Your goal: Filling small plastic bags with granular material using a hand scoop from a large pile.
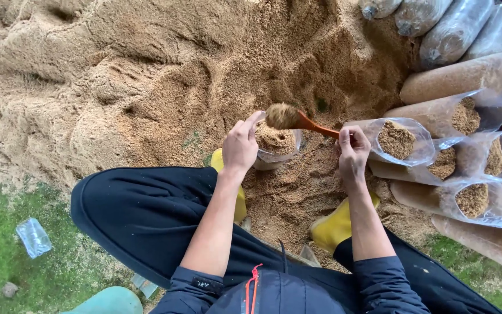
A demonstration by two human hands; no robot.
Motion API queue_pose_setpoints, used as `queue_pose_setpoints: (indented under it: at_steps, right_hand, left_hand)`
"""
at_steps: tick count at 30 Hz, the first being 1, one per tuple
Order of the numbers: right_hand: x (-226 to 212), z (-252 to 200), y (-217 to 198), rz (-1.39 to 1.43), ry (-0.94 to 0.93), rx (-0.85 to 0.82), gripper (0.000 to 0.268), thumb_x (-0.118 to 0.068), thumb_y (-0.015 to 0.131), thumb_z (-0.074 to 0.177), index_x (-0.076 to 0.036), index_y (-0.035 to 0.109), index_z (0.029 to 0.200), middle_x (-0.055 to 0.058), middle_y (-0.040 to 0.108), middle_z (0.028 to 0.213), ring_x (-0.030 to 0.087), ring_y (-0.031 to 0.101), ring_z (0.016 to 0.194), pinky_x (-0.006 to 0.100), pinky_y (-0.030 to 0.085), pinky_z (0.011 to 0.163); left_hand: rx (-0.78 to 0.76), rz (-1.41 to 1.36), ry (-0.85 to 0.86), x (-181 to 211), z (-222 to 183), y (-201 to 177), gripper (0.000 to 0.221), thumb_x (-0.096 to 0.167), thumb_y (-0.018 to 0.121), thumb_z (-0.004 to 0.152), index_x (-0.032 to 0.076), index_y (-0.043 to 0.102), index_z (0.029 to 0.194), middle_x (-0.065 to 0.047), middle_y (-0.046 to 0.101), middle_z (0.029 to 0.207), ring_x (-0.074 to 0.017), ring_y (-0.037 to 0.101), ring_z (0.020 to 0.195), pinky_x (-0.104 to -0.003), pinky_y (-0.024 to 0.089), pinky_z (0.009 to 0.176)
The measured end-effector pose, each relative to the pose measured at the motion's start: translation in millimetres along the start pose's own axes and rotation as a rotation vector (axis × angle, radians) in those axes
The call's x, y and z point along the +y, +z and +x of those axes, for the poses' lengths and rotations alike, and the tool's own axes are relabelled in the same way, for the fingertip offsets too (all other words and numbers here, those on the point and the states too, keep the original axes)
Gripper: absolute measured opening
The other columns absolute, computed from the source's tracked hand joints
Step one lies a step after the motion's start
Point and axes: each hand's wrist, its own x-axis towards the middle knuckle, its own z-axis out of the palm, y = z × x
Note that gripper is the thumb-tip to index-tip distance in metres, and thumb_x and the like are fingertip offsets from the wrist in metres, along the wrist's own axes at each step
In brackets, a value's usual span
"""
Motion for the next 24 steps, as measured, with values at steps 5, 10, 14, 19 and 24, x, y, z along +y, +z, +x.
queue_pose_setpoints:
  at_steps: [5,10,14,19,24]
  right_hand:
    - [31,6,-14,-0.273,-0.224,0.043,0.02,-0.015,0.062,0.107,-0.009,0.07,0.09,0.004,0.053,0.062,0.012,0.038,0.056,0.029,0.032,0.055]
    - [20,4,5,-0.18,-0.065,0.217,0.027,-0.026,0.043,0.115,-0.011,0.06,0.1,0.002,0.052,0.075,0.011,0.044,0.062,0.022,0.037,0.06]
    - [23,6,23,-0.013,0.276,0.064,0.026,-0.025,0.038,0.114,-0.011,0.055,0.101,-0.007,0.044,0.073,0.003,0.043,0.06,0.015,0.036,0.053]
    - [92,-6,22,-0.038,0.554,-0.016,0.024,-0.021,0.039,0.112,-0.008,0.053,0.097,-0.01,0.04,0.069,0.001,0.038,0.053,0.013,0.031,0.047]
    - [150,-23,37,-0.438,0.463,0.042,0.028,-0.023,0.056,0.104,-0.002,0.071,0.091,0.008,0.059,0.07,0.018,0.053,0.065,0.034,0.042,0.06]
  left_hand:
    - [0.001,0.01,-0.025,-6,0,4,0.036,0.011,0.045,0.105,0.02,0.066,0.132,-0.013,0.067,0.085,-0.0294,0.072,0.074,-0.047,0.06,0.069]
    - [0.006,-0.008,0.008,-1,-1,2,0.036,0.008,0.041,0.107,0.013,0.067,0.131,-0.017,0.069,0.086,-0.023,0.068,0.065,-0.038,0.058,0.067]
    - [-0.072,0.067,0.106,-10,-7,14,0.032,0.007,0.046,0.104,0.014,0.071,0.122,-0.014,0.071,0.082,-0.0214,0.069,0.062,-0.038,0.058,0.064]
    - [-0.171,0.186,0.178,-5,-26,12,0.03,0.01,0.05,0.1,0.02,0.073,0.117,-0.005,0.073,0.082,-0.0154,0.069,0.059,-0.035,0.057,0.064]
    - [-0.21,0.254,0.178,5,-33,-10,0.027,0.005,0.051,0.094,0.018,0.075,0.102,-0.009,0.075,0.089,-0.0187,0.072,0.062,-0.037,0.058,0.068]
